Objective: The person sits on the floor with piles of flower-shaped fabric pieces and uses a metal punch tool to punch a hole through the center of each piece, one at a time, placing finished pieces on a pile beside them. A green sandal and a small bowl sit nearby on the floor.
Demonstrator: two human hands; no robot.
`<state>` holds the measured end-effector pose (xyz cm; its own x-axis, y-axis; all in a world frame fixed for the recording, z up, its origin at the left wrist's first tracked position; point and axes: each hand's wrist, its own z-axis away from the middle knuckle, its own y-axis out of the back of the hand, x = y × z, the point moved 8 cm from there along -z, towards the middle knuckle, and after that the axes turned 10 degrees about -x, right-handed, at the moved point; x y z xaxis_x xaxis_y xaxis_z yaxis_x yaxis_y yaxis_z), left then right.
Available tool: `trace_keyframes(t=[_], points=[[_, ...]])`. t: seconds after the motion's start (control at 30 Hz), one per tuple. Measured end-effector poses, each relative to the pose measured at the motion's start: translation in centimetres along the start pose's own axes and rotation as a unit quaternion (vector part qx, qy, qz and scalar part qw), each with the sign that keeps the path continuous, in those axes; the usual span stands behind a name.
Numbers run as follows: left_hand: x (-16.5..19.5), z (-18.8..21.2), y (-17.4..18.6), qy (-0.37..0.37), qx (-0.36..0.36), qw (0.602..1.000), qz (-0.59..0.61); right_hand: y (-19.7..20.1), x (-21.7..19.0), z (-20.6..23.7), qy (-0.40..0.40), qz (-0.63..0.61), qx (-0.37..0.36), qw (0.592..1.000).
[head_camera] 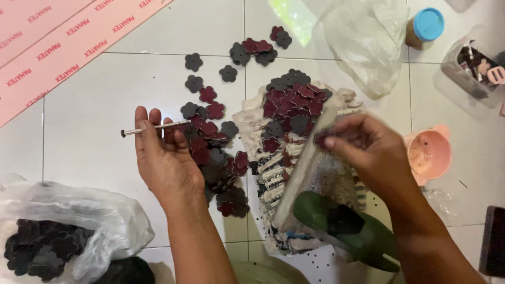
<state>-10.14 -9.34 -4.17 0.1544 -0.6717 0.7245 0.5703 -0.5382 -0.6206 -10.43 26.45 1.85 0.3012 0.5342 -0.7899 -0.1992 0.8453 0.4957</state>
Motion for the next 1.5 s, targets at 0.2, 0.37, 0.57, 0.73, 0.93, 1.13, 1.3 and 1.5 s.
trace_keyframes(t=[0.2, 0.37, 0.57, 0.73, 0.93, 1.13, 1.3, 1.5], points=[[1.5, -0.2, 1.0, -0.035, 0.014, 0.999, -0.013, -8.6, -3.7, -4.0, 0.097, 0.145, -0.145, 0.974], [2.3, -0.6, 1.6, -0.027, 0.036, 0.999, -0.025, -13.8, -4.4, -5.4, 0.218, 0.374, -0.138, 0.891], [4.9, -0.8, 2.3, -0.088, 0.068, 0.994, -0.015, -15.5, -5.1, -6.3, 0.148, 0.394, -0.222, 0.88], [6.3, -1.0, 3.2, -0.099, 0.097, 0.99, -0.013, -13.6, -8.0, -7.8, 0.064, 0.304, -0.17, 0.935], [8.0, -1.5, 3.5, -0.115, 0.128, 0.984, -0.037, -17.5, -12.5, -10.1, 0.224, 0.288, -0.152, 0.918], [9.8, -2.7, 3.7, -0.118, 0.166, 0.978, -0.054, -22.6, -13.8, -15.2, 0.248, 0.299, -0.171, 0.905], [9.4, -3.9, 4.1, -0.081, 0.194, 0.975, -0.076, -25.2, -14.9, -19.0, 0.218, 0.276, -0.162, 0.922], [8.5, -5.4, 4.7, -0.087, 0.2, 0.972, -0.085, -29.2, -19.2, -18.8, 0.378, 0.269, -0.179, 0.867]])
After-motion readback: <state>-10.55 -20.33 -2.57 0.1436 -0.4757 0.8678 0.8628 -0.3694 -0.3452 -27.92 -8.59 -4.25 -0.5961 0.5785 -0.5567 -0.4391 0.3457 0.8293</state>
